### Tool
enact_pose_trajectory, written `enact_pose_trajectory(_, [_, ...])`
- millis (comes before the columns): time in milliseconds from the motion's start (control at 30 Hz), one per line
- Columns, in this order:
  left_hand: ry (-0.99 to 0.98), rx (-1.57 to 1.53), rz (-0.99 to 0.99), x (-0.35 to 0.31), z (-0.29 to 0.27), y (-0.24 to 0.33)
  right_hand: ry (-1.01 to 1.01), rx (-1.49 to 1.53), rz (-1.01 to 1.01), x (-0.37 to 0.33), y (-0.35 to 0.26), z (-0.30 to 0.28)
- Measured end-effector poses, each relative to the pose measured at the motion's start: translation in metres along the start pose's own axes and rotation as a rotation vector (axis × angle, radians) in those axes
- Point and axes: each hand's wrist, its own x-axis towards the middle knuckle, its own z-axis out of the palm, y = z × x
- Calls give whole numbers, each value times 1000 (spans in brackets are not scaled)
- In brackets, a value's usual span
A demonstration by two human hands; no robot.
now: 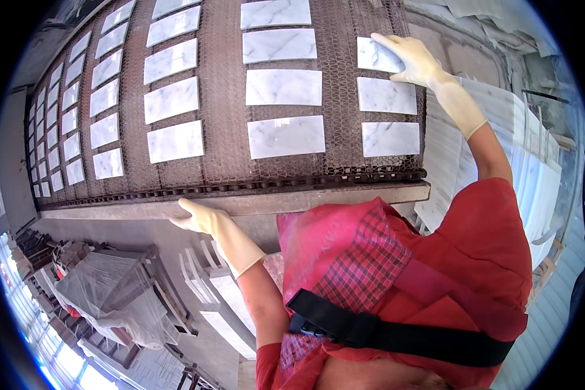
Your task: The person picks up stacks of white rectangular tiles from a wooden surface and places them one by one onto a large curved metal mesh rack. The person arranges the tiles in neat rows on the rack, repeatedly moving between the source stack and the rack to fill the available space.
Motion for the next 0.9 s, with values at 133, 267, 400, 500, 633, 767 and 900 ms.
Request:
enact_pose_trajectory(133, [-14,-17,-16,-4,0,3,-12,-7,-65,6,12,10])
enact_pose_trajectory(267, [-11,-39,-19,-5,-1,1,-51,-32,-55,8,6,1])
enact_pose_trajectory(400, [-1,-66,-11,-4,0,-3,28,-7,-45,12,-51,-20])
enact_pose_trajectory(500, [-6,-96,-43,-9,1,1,-66,113,-93,23,-130,-20])
enact_pose_trajectory(633, [-32,-104,-53,-14,0,6,-129,16,-99,46,-184,14])
enact_pose_trajectory(767, [-29,-154,-31,-12,-1,1,-110,-109,-137,64,-196,28])
enact_pose_trajectory(900, [-28,-166,-23,-14,2,-2,-146,-182,-231,70,-190,22])
